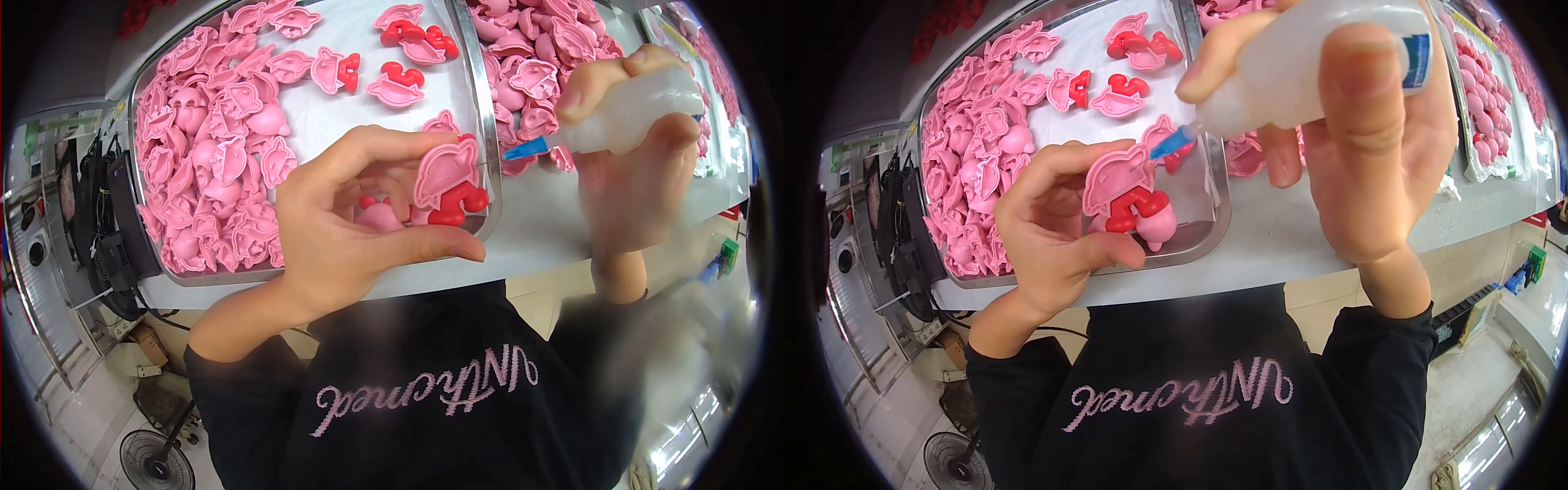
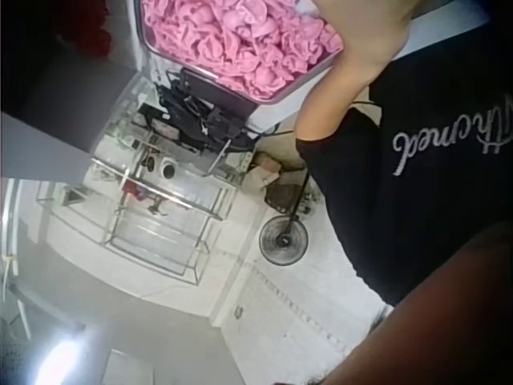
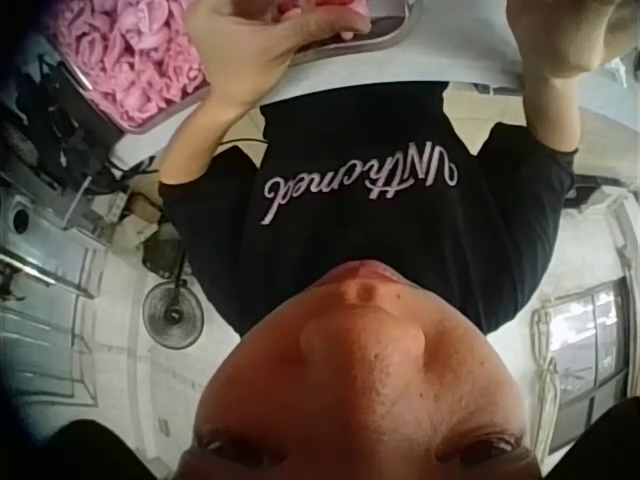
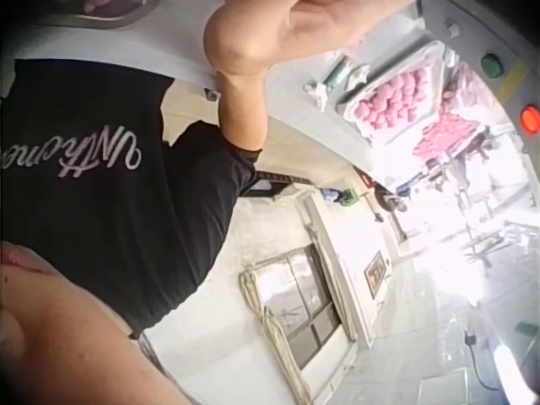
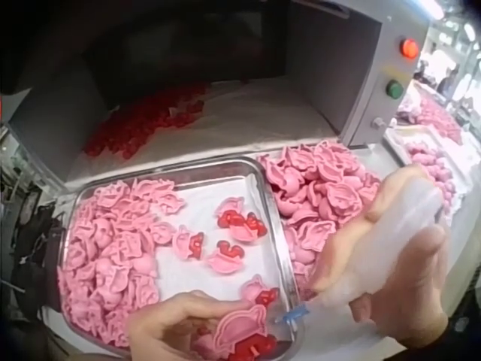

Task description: Assembling pink plastic toy components by applying glue from a bottle, joining parts, and wiping away excess adhesive.

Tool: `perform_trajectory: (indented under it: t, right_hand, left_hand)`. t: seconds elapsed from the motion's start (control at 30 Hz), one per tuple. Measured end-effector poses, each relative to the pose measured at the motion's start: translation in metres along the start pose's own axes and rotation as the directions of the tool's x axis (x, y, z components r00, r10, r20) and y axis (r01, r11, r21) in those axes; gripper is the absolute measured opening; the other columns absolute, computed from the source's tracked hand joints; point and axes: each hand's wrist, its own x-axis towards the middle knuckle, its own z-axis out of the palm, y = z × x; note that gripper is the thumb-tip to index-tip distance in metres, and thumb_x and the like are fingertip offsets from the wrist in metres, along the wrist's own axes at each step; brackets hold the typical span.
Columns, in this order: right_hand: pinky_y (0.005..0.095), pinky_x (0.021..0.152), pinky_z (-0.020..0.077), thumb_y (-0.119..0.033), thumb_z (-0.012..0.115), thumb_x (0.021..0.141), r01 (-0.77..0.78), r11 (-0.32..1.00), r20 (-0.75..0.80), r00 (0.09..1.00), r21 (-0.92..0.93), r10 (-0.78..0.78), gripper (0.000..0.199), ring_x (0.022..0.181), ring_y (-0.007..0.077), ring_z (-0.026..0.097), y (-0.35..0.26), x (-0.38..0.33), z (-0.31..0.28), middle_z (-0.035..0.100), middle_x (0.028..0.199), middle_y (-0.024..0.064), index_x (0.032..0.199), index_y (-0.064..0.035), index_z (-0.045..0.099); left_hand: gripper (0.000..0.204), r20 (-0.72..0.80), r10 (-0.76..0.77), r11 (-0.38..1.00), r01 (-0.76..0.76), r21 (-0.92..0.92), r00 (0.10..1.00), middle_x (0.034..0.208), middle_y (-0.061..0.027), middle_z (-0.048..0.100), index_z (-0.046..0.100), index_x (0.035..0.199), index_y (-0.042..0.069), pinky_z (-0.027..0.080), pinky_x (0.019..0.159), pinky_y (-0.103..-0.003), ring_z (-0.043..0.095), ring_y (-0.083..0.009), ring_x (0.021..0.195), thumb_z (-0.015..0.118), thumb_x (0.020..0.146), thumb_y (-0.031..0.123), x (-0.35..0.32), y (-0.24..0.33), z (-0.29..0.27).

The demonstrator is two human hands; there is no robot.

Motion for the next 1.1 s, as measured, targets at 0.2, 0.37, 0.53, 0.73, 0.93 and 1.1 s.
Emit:
perform_trajectory:
  t: [0.2,0.37,0.53,0.73,0.93,1.1]
  right_hand:
    - [0.024,0.051,0.0414,-0.052,0.046,0.082,-0.116,0.982,0.1,0.99,0.147,0.102,0.052,0.061,0.0173,0.053,0.004,-0.004,0.001,0.057,0.077,0.0154,0.107,-0.0068,0.04]
    - [0.0263,0.054,0.0437,-0.052,0.047,0.081,-0.085,0.988,0.088,0.993,0.131,0.073,0.052,0.062,0.0197,0.054,0.008,-0.005,0.003,0.057,0.074,0.0155,0.106,-0.0076,0.04]
    - [0.0278,0.055,0.0445,-0.054,0.049,0.079,-0.079,0.99,0.08,0.994,0.118,0.07,0.054,0.061,0.0215,0.055,0.01,-0.007,0.005,0.057,0.07,0.0152,0.103,-0.0073,0.04]
    - [0.0296,0.055,0.0449,-0.055,0.05,0.078,-0.168,0.985,0.006,0.986,-0.036,0.169,0.055,0.06,0.0232,0.054,0.001,-0.01,0.011,0.056,0.069,0.0153,0.103,-0.0068,0.038]
    - [0.0299,0.054,0.0448,-0.054,0.049,0.078,-0.23,0.961,-0.076,0.972,-0.156,0.221,0.055,0.061,0.023,0.054,-0.013,-0.009,0.025,0.056,0.071,0.0158,0.104,-0.0073,0.037]
    - [0.0295,0.051,0.044,-0.056,0.048,0.077,-0.288,0.924,-0.16,0.954,-0.252,0.253,0.056,0.06,0.0228,0.053,-0.016,-0.007,0.033,0.056,0.072,0.016,0.104,-0.0079,0.036]
  left_hand:
    - [0.068,0.057,0.01,0.999,-0.013,0.038,0.998,0.094,-0.0092,0.058,0.051,0.106,-0.007,0.042,0.078,-0.026,0.056,-0.0143,0.087,0.082,0.05,0.016,0.0,-0.001,-0.003]
    - [0.067,0.059,0.008,1.0,-0.009,0.021,0.998,0.097,-0.0107,0.058,0.051,0.105,-0.007,0.042,0.08,-0.027,0.055,-0.0144,0.088,0.082,0.05,0.016,-0.001,-0.002,-0.002]
    - [0.067,0.07,-0.011,0.999,0.008,0.038,0.998,0.099,-0.012,0.058,0.051,0.106,-0.007,0.043,0.081,-0.027,0.055,-0.0145,0.09,0.082,0.05,0.014,0.0,-0.003,-0.003]
    - [0.066,0.072,0.013,0.999,-0.015,0.036,0.997,0.099,-0.012,0.058,0.051,0.106,-0.006,0.044,0.08,-0.027,0.056,-0.0146,0.089,0.082,0.051,0.011,0.0,-0.005,-0.005]
    - [0.064,0.063,-0.001,1.0,0.002,-0.014,0.998,0.099,-0.0124,0.058,0.051,0.106,-0.006,0.044,0.08,-0.028,0.056,-0.0147,0.089,0.081,0.052,0.01,0.0,-0.006,-0.002]
    - [0.064,0.07,-0.005,0.999,0.008,-0.044,0.998,0.098,-0.0112,0.058,0.051,0.106,-0.006,0.045,0.079,-0.027,0.055,-0.0139,0.088,0.081,0.052,0.008,-0.001,-0.006,-0.003]
